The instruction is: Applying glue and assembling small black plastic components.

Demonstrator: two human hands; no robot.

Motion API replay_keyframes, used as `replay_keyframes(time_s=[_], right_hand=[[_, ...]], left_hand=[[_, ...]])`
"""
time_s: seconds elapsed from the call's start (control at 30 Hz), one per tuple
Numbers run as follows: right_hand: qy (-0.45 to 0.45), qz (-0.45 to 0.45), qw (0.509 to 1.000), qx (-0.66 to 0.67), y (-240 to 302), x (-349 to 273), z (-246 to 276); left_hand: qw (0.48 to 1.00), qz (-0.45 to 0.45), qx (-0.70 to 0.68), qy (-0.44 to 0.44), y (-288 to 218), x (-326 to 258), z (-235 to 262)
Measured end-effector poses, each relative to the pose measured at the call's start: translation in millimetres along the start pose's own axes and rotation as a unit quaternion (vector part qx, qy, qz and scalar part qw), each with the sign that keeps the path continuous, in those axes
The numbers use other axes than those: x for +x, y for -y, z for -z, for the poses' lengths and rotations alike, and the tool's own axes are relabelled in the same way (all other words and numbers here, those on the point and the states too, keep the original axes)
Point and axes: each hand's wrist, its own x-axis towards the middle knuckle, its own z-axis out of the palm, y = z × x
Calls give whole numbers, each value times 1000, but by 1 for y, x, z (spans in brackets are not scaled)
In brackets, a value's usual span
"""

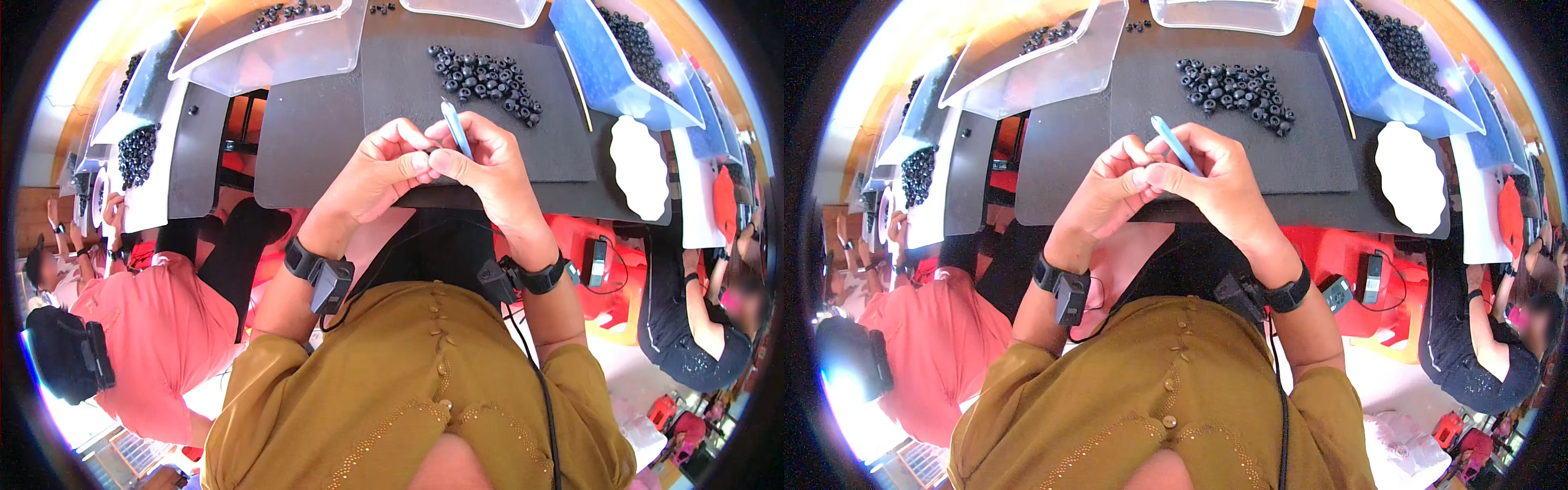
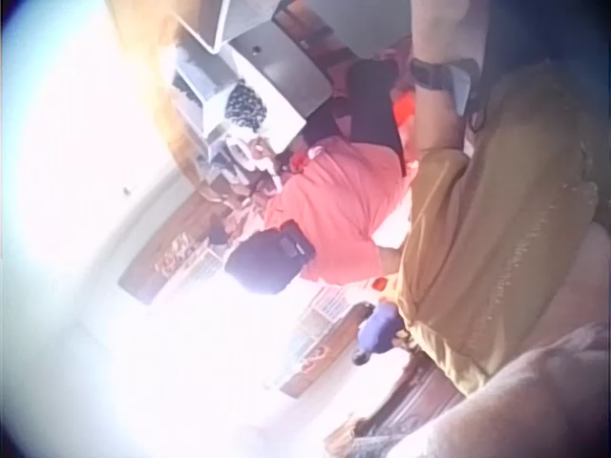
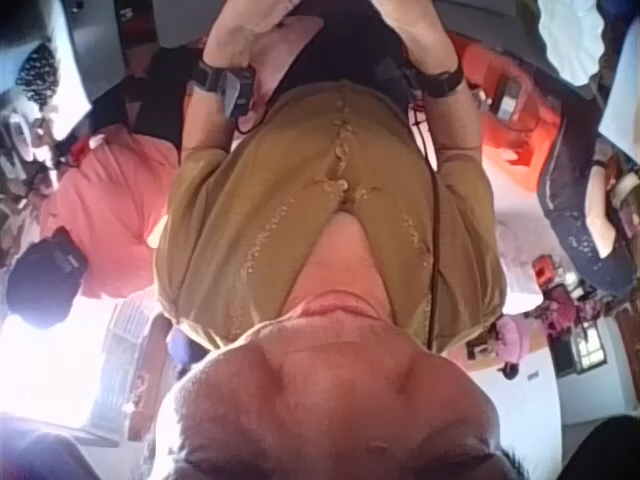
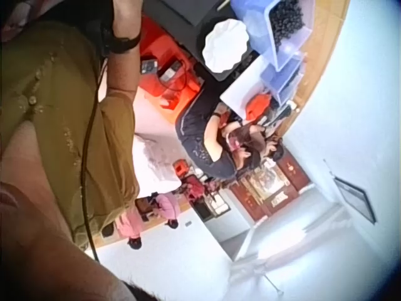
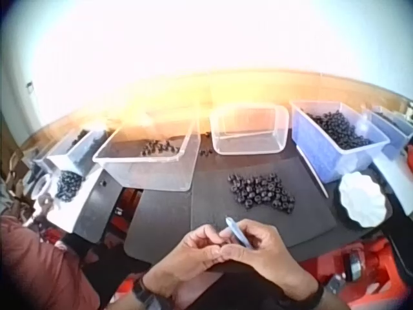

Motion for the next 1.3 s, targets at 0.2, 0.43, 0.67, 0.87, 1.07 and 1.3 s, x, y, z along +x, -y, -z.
replay_keyframes(time_s=[0.2,0.43,0.67,0.87,1.07,1.3], right_hand=[[3,-90,990,106,-4,3,11],[-158,18,983,-95,3,-4,38],[-182,37,972,-145,-12,-14,47],[-206,49,970,-120,-16,-15,50],[-216,57,970,-101,-15,-21,48],[-201,67,973,-90,-12,-19,52]], left_hand=[[997,4,67,38,-4,2,-9],[776,-305,537,-125,-141,29,-25],[355,-353,843,-195,-208,68,23],[555,-253,792,-27,-99,111,-34],[503,-175,846,-13,-53,158,36],[634,-132,762,-34,-60,132,13]])
